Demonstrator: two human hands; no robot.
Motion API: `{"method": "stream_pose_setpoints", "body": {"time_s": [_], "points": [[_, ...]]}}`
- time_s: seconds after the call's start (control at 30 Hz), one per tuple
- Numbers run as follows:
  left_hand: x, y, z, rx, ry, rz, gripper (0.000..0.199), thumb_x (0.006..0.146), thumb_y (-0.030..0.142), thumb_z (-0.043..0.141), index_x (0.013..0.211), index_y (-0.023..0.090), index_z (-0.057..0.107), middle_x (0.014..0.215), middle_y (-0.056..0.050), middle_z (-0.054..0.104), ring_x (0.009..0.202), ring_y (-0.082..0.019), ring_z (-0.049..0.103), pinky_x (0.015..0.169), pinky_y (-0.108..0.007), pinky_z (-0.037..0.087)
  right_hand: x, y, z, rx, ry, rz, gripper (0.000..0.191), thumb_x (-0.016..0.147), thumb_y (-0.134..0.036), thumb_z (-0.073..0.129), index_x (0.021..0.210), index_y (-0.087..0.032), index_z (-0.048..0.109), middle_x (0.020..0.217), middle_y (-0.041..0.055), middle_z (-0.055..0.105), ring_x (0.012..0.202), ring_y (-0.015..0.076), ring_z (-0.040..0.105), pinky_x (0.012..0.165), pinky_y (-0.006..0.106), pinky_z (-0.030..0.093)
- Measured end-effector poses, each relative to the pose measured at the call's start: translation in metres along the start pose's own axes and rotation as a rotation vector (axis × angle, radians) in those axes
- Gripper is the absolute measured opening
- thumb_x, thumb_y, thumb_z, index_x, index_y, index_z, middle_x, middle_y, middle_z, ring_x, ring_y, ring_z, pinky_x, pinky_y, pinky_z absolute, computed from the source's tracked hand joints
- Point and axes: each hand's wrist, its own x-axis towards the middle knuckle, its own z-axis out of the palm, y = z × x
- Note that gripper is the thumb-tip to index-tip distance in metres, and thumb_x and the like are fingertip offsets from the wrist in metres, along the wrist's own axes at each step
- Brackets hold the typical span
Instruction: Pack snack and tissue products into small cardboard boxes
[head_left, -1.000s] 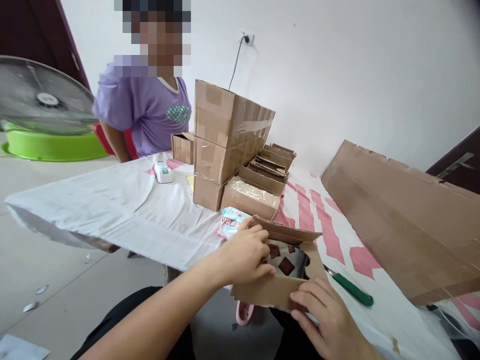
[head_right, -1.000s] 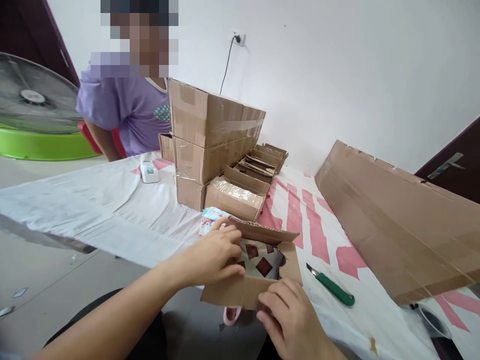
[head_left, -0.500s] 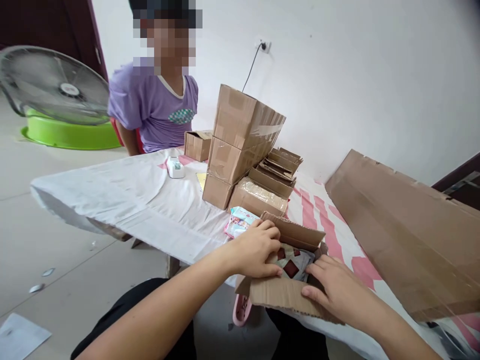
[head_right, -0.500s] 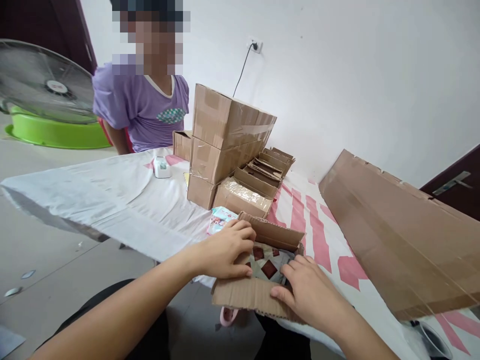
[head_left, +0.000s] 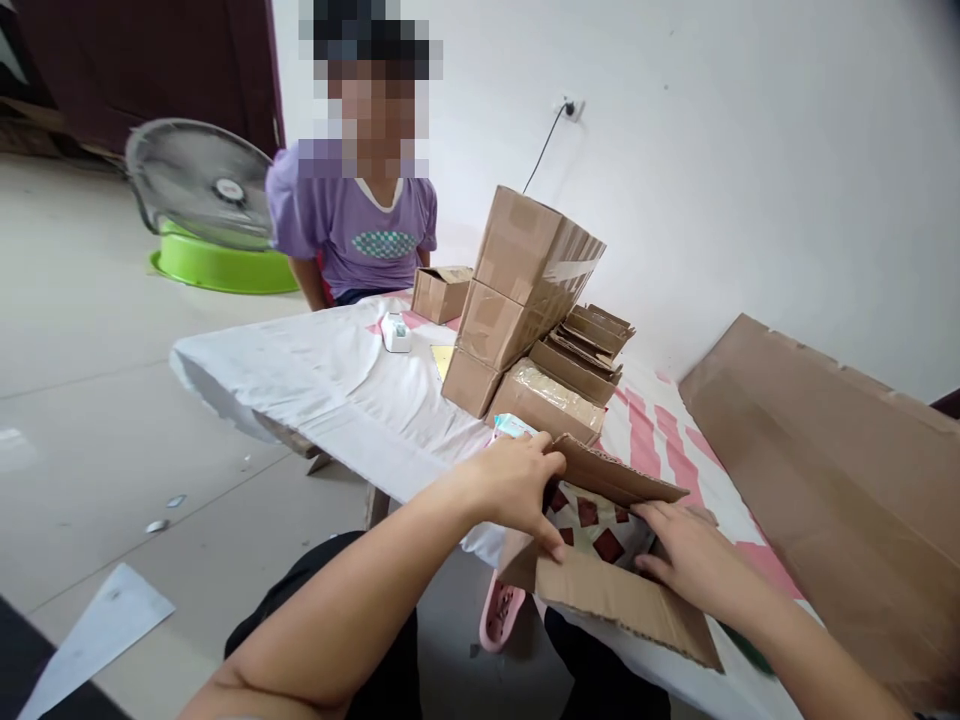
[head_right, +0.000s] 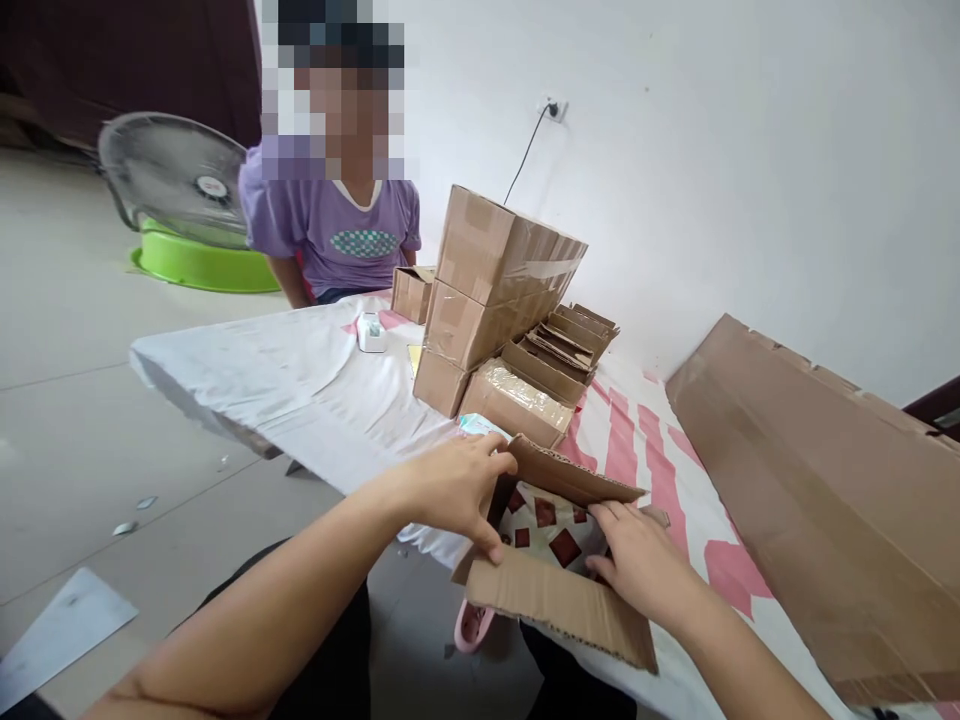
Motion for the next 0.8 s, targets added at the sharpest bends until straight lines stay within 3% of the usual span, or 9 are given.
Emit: {"method": "stream_pose_setpoints", "body": {"time_s": [0.13, 0.37, 0.6, 0.7, 0.8], "points": [[0.001, 0.003, 0.007, -0.001, -0.011, 0.008, 0.086, 0.047, 0.075, 0.074, 0.111, 0.018, 0.062, 0.111, -0.013, 0.057, 0.103, -0.035, 0.058, 0.086, -0.042, 0.047, 0.016, 0.000, 0.006, 0.050, -0.009, 0.010, 0.051, 0.079, -0.030, 0.066, 0.125, -0.015, 0.054, 0.123, 0.0135, 0.060, 0.113, 0.0312, 0.055, 0.095, 0.043, 0.042], [0.003, 0.008, 0.009, 0.056, -0.022, -0.024, 0.096, 0.046, 0.069, 0.078, 0.123, 0.015, 0.057, 0.120, -0.018, 0.055, 0.109, -0.039, 0.056, 0.092, -0.048, 0.046, 0.019, -0.002, 0.013, -0.042, 0.029, -0.006, 0.018, 0.071, -0.023, 0.069, 0.087, -0.018, 0.062, 0.102, 0.0098, 0.061, 0.098, 0.0288, 0.055, 0.080, 0.037, 0.040], [0.008, 0.005, 0.017, -0.004, -0.003, -0.024, 0.110, 0.047, 0.067, 0.078, 0.138, 0.014, 0.045, 0.131, -0.021, 0.051, 0.119, -0.040, 0.051, 0.100, -0.050, 0.042, 0.018, 0.004, 0.019, 0.121, -0.083, 0.017, 0.019, 0.065, -0.016, 0.067, 0.083, -0.021, 0.061, 0.088, 0.0050, 0.072, 0.081, 0.0238, 0.064, 0.063, 0.028, 0.034], [0.010, 0.002, 0.022, -0.036, 0.010, -0.019, 0.111, 0.048, 0.065, 0.079, 0.140, 0.015, 0.043, 0.133, -0.021, 0.050, 0.122, -0.041, 0.049, 0.101, -0.050, 0.041, 0.015, 0.003, 0.012, 0.207, 0.041, 0.022, 0.008, 0.074, -0.016, 0.059, 0.078, -0.022, 0.062, 0.083, 0.0005, 0.072, 0.081, 0.0210, 0.064, 0.065, 0.027, 0.035], [0.007, 0.001, 0.021, -0.060, 0.011, -0.011, 0.109, 0.048, 0.065, 0.079, 0.140, 0.016, 0.044, 0.132, -0.021, 0.050, 0.122, -0.042, 0.048, 0.102, -0.053, 0.040, 0.008, 0.006, -0.002, 0.335, 0.232, -0.011, 0.008, 0.079, -0.019, 0.054, 0.075, -0.022, 0.060, 0.077, -0.0025, 0.069, 0.079, 0.0185, 0.062, 0.068, 0.027, 0.039]]}}
